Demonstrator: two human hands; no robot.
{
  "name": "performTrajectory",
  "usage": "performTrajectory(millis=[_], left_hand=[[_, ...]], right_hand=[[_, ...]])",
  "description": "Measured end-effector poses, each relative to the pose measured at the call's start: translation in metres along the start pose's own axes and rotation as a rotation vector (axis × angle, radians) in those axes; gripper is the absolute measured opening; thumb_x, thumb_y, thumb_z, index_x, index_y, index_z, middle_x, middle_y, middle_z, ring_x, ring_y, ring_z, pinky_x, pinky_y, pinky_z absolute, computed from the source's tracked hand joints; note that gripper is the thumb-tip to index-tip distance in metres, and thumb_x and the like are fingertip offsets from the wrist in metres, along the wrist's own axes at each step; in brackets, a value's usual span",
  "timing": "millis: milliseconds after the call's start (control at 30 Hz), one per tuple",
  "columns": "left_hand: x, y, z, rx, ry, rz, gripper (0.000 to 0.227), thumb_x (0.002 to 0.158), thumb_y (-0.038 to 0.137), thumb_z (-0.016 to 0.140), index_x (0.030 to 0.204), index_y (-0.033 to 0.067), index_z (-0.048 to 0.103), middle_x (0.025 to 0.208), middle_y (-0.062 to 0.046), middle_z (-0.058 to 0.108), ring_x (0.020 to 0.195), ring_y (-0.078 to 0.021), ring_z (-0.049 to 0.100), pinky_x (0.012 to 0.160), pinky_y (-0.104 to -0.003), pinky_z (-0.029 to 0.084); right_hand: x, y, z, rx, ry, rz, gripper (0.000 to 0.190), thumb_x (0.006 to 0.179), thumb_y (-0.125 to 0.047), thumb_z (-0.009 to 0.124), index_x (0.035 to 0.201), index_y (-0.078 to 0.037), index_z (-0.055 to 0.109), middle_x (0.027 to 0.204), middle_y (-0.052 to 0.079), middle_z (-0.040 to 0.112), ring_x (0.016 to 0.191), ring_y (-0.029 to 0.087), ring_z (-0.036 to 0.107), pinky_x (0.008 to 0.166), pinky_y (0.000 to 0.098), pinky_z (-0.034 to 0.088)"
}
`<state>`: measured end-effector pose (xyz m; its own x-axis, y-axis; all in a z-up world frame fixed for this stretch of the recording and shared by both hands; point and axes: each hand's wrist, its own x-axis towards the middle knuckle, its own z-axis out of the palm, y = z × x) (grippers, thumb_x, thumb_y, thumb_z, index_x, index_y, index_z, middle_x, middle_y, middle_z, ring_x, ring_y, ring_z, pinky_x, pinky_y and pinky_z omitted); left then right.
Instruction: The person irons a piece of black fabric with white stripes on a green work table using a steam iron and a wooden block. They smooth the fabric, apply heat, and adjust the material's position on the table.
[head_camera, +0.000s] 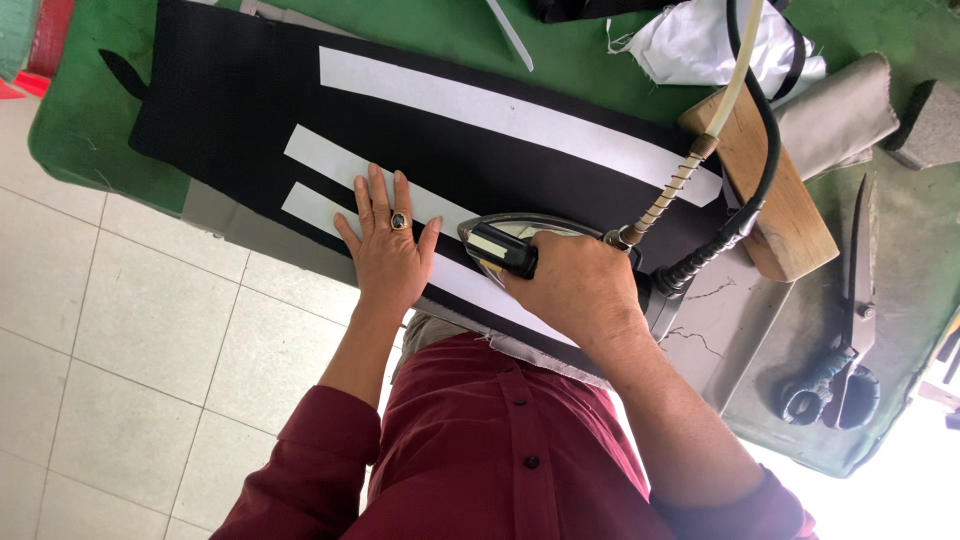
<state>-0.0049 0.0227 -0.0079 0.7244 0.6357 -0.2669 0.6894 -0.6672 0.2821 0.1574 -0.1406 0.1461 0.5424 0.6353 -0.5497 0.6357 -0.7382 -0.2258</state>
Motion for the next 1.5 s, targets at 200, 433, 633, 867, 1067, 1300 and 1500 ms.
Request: performTrajectory(millis=[200,433,633,867,1067,1300,1500], left_hand=[[0.0,-0.0002,0.0016,0.029,0.006,-0.008,0.076,0.109,0.06,0.028,0.167,0.0186,0.002,0.17,-0.012,-0.017,0.156,-0.0347,-0.016,0.114,-0.071,-0.011],[-0.0007,-0.0009,0.0025,0.013,0.03,0.005,0.076,0.109,0.06,0.029,0.167,0.0176,0.005,0.17,-0.013,-0.014,0.156,-0.0359,-0.015,0.114,-0.071,-0.009],[0.0003,-0.0019,0.0044,0.013,0.045,0.012,0.076,0.109,0.059,0.031,0.167,0.017,0.006,0.17,-0.013,-0.015,0.156,-0.0359,-0.015,0.114,-0.072,-0.009],[-0.0007,-0.0007,0.0028,-0.002,0.043,0.015,0.076,0.109,0.059,0.031,0.167,0.0161,0.006,0.17,-0.014,-0.014,0.156,-0.0371,-0.014,0.113,-0.072,-0.01],[-0.0004,-0.0001,0.0018,-0.014,0.034,0.006,0.076,0.109,0.059,0.032,0.167,0.0164,0.006,0.17,-0.013,-0.014,0.156,-0.0359,-0.015,0.113,-0.073,-0.01],[-0.0015,0.0016,-0.0024,-0.014,0.009,0.002,0.076,0.11,0.058,0.031,0.167,0.017,0.004,0.17,-0.015,-0.015,0.156,-0.0371,-0.015,0.113,-0.073,-0.009],[-0.001,0.0014,-0.0013,0.003,-0.001,-0.01,0.076,0.109,0.059,0.031,0.167,0.0183,0.003,0.17,-0.013,-0.015,0.156,-0.0357,-0.016,0.114,-0.073,-0.01]], right_hand=[[-0.0017,-0.0003,0.0011,-0.014,0.018,0.001,0.045,0.077,-0.054,0.068,0.099,-0.017,0.08,0.073,0.008,0.074,0.077,0.028,0.077,0.067,0.0429,0.061],[-0.0009,0.0003,0.0014,-0.011,0.027,-0.005,0.045,0.077,-0.052,0.07,0.102,-0.016,0.079,0.074,0.009,0.074,0.078,0.029,0.077,0.066,0.0435,0.061],[-0.0005,0.0005,0.0022,-0.013,0.02,-0.005,0.046,0.076,-0.052,0.07,0.102,-0.016,0.079,0.074,0.009,0.074,0.078,0.029,0.076,0.067,0.0444,0.061],[0.0012,0.0,0.002,-0.012,-0.001,0.008,0.047,0.076,-0.055,0.07,0.102,-0.017,0.079,0.076,0.009,0.075,0.081,0.03,0.077,0.069,0.0448,0.061],[-0.0005,-0.0003,0.0032,-0.019,-0.008,0.012,0.048,0.076,-0.055,0.07,0.105,-0.017,0.079,0.077,0.008,0.075,0.081,0.029,0.077,0.07,0.0448,0.061],[-0.0003,-0.0017,-0.0008,-0.022,0.001,0.005,0.045,0.078,-0.053,0.07,0.101,-0.016,0.079,0.074,0.008,0.075,0.08,0.029,0.077,0.069,0.0423,0.061],[-0.0013,-0.0027,-0.0001,-0.046,-0.009,0.019,0.043,0.076,-0.054,0.068,0.098,-0.019,0.079,0.073,0.007,0.074,0.079,0.028,0.077,0.067,0.0414,0.06]])
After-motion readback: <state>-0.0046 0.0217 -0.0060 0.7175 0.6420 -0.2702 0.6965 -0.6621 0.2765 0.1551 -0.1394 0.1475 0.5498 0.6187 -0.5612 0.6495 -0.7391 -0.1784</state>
